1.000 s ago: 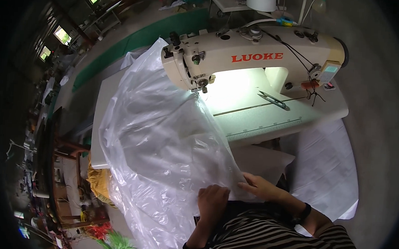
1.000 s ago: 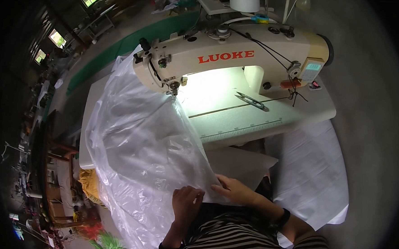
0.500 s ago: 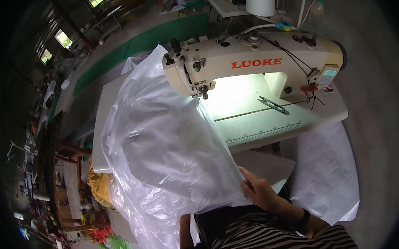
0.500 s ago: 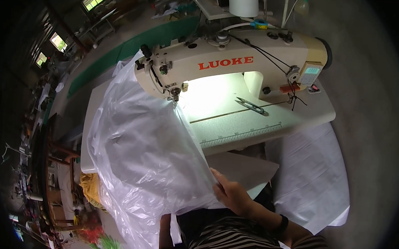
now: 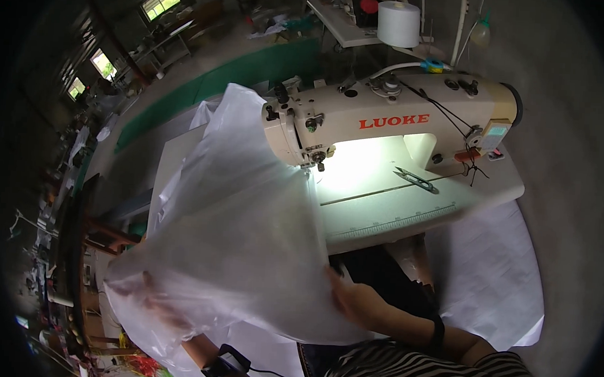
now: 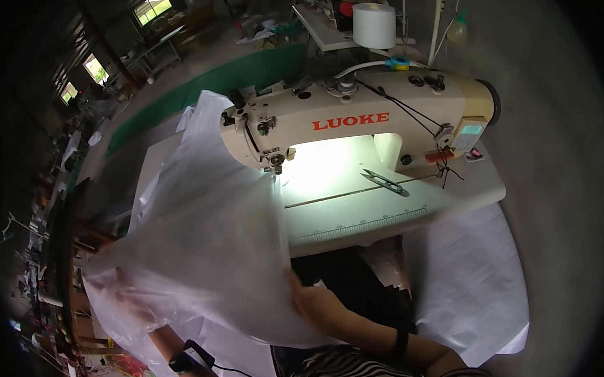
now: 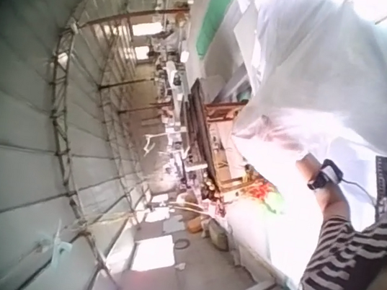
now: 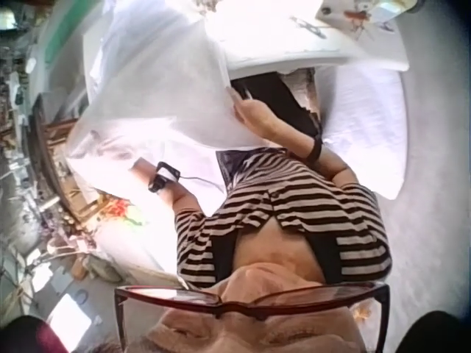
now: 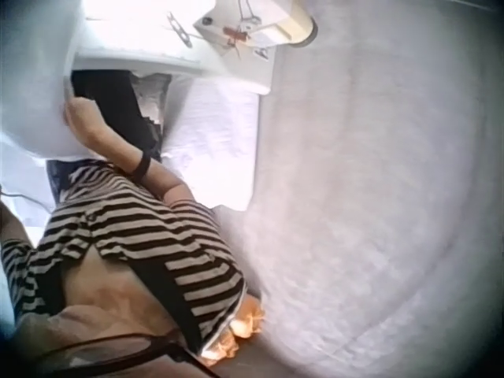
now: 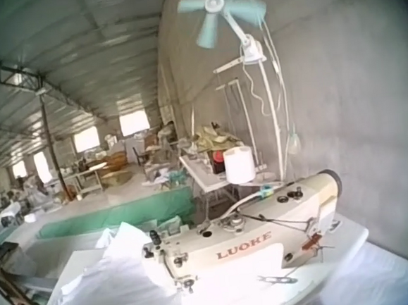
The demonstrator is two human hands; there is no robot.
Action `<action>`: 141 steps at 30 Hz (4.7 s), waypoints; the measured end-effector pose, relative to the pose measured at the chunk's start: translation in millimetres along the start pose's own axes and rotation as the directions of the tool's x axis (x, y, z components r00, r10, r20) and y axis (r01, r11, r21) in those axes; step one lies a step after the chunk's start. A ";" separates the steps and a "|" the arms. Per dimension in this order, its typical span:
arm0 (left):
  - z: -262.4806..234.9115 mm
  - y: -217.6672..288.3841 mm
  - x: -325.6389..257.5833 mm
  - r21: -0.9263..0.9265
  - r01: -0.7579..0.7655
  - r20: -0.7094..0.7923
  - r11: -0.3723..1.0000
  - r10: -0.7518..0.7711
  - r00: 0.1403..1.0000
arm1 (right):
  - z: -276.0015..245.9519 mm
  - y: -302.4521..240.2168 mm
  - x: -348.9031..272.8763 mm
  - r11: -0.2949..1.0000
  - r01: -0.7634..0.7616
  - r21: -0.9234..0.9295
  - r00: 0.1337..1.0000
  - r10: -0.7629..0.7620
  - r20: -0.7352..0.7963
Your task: Sewing and handling large white plastic sheets using an industrial sewing machine in a manufacturing workshop.
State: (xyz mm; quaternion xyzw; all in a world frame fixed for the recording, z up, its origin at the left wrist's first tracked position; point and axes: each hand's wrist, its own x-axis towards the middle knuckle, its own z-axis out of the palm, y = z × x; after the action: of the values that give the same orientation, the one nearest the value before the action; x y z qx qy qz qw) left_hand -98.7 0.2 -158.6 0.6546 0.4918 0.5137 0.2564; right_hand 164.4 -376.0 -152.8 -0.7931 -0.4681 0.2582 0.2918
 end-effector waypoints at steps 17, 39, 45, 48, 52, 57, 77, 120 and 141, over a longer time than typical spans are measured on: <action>34.0 -12.3 73.6 0.464 -0.400 0.474 0.791 0.160 0.866 | -45.1 13.1 137.5 0.909 -0.100 -0.406 0.977 0.012 -0.214; 50.4 172.1 -43.3 0.215 -0.742 0.346 0.636 0.661 0.666 | -3.2 73.2 -29.5 0.774 -0.217 0.595 0.976 0.180 0.123; 113.1 166.7 13.9 0.430 -0.693 0.272 0.579 0.649 0.711 | 12.8 71.8 -9.0 0.737 -0.103 0.668 0.991 0.130 0.009; 142.6 155.5 31.3 0.513 -0.684 0.368 0.519 0.587 0.721 | 18.2 75.3 -9.4 0.642 -0.103 0.759 0.991 0.135 0.020; 145.5 171.1 48.5 0.570 -0.719 0.451 0.397 0.581 0.678 | 16.6 80.3 -11.1 0.690 -0.156 0.707 0.982 0.186 0.035; 63.3 222.6 -34.3 -0.100 -0.521 0.742 0.848 0.412 0.529 | 9.9 82.7 -26.4 0.601 -0.113 0.791 0.992 0.109 0.059; 47.4 206.6 -265.0 -0.175 -0.197 0.835 0.965 0.039 -0.548 | -21.8 49.4 -22.8 0.960 -0.062 0.272 0.963 0.129 -0.236; -8.0 -73.9 93.4 -0.331 0.331 -0.008 0.884 -0.353 0.935 | -33.0 6.6 157.2 0.738 -0.233 -0.633 0.916 -0.053 -0.398; 12.1 176.3 -182.3 -0.365 -0.134 0.739 0.921 0.374 0.561 | 12.5 67.0 -1.8 0.651 -0.028 0.758 0.999 0.044 -0.001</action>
State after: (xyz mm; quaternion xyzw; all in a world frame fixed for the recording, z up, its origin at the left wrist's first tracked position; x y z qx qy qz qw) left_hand -18.3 -230.9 -91.1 0.8373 0.1509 0.2606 0.4564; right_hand 194.8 -401.0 -208.5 -0.6108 -0.2989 0.4277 0.5955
